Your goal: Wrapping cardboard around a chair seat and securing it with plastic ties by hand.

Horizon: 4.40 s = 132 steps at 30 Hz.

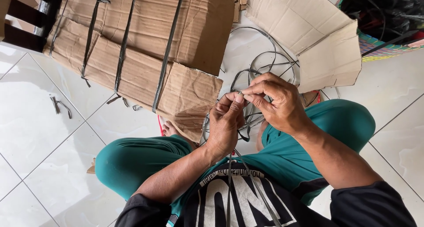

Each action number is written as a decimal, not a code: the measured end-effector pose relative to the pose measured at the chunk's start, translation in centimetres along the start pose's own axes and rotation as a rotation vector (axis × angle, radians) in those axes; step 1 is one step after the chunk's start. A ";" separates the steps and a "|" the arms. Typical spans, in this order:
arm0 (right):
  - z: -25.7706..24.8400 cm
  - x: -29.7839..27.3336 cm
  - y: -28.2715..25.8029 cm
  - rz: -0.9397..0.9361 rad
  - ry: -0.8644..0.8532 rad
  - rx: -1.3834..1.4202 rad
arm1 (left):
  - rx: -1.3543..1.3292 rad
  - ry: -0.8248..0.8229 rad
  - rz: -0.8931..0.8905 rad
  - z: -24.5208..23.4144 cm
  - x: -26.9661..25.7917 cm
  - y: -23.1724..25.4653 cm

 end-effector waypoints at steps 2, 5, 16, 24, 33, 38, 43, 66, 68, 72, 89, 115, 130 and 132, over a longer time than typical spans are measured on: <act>0.1 -0.2 0.4 -0.001 0.042 -0.029 | 0.007 -0.005 -0.002 -0.1 0.0 -0.1; 0.6 -0.3 1.4 0.070 0.028 0.060 | 0.026 -0.002 0.009 -0.8 0.1 -0.8; 1.0 -0.2 5.8 0.310 0.050 0.353 | 0.249 -0.152 0.029 -1.0 -1.1 -2.2; -1.5 -0.1 1.1 0.190 -0.547 0.159 | 0.022 -0.106 0.130 1.5 0.8 0.5; 0.3 -1.5 3.2 0.241 -0.485 0.066 | 0.030 -0.016 0.100 0.9 1.9 -0.5; -0.5 -0.9 2.9 0.242 -0.398 0.082 | 0.145 -0.052 0.054 1.2 1.3 0.5; -1.5 -0.5 3.1 0.269 -0.255 0.083 | 0.492 -0.113 0.076 -1.0 0.9 -0.8; -0.2 -1.3 1.0 0.135 -0.572 0.434 | 0.180 -0.195 0.271 2.1 -1.8 3.2; 0.1 -1.6 1.1 0.061 -0.521 0.420 | 0.181 -0.202 0.329 2.8 -2.4 4.8; -0.3 -1.1 0.2 0.021 -0.264 0.331 | 0.153 -0.180 0.436 2.3 -2.4 7.2; 2.8 4.5 -4.9 0.052 -0.342 0.105 | -0.022 -0.082 0.534 -4.3 0.5 16.6; 3.3 4.8 -5.6 0.101 -0.088 0.131 | 0.573 -0.130 0.465 -1.2 -0.7 11.6; 4.2 4.1 -5.8 -0.283 0.103 -0.331 | 0.943 -0.133 0.714 -1.2 0.0 10.6; 4.4 4.0 -5.0 -0.271 0.112 -0.420 | 0.954 -0.166 0.697 -1.2 -0.2 10.6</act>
Point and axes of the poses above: each hand's wrist, its own x-axis towards the middle knuckle, its own z-axis out of the palm, y = z × x, the point moved 5 cm from there along x, towards the middle knuckle, and after that the axes turned 15 degrees about -x, right-handed, at the moved point
